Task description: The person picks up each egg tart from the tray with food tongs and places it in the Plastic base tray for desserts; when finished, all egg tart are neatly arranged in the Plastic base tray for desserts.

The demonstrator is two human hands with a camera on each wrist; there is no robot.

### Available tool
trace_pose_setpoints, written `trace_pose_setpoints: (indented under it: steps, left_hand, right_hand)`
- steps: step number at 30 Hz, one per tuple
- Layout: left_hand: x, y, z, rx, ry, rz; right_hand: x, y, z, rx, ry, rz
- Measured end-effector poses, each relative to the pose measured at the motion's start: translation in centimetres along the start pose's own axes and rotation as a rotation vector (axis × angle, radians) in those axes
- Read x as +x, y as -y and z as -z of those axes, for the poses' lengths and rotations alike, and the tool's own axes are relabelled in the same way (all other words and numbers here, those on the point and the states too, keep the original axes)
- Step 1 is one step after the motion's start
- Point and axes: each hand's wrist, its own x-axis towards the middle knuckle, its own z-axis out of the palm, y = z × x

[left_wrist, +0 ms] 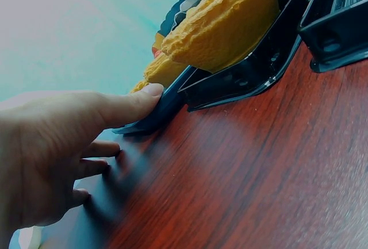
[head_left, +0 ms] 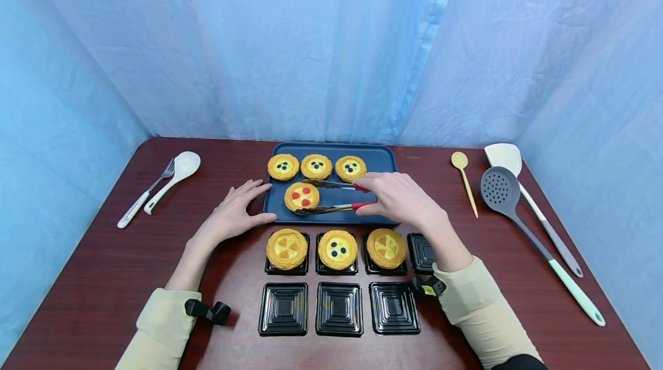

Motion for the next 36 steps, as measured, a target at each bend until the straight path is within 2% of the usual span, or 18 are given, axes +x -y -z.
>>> trace_pose_setpoints:
  steps: [16,23,29,36]
  left_hand:
    - [0.0,0.1,0.0,0.002,0.003,0.001]
    - [0.3,0.0,-0.1,0.003,0.007,-0.002]
    - [0.4,-0.1,-0.2,-0.006,0.008,-0.006]
    - [0.5,0.0,-0.2,-0.001,0.007,-0.007]
  right_hand:
    - [-0.1,0.0,0.1,-0.008,-0.014,0.008]
    - [-1.1,-0.9,0.8,0.006,-0.018,0.021]
    - [-3.4,-3.0,2.3,0.012,-0.034,0.027]
    - [-8.2,-5.9,4.5,-0.007,-0.049,-0.001]
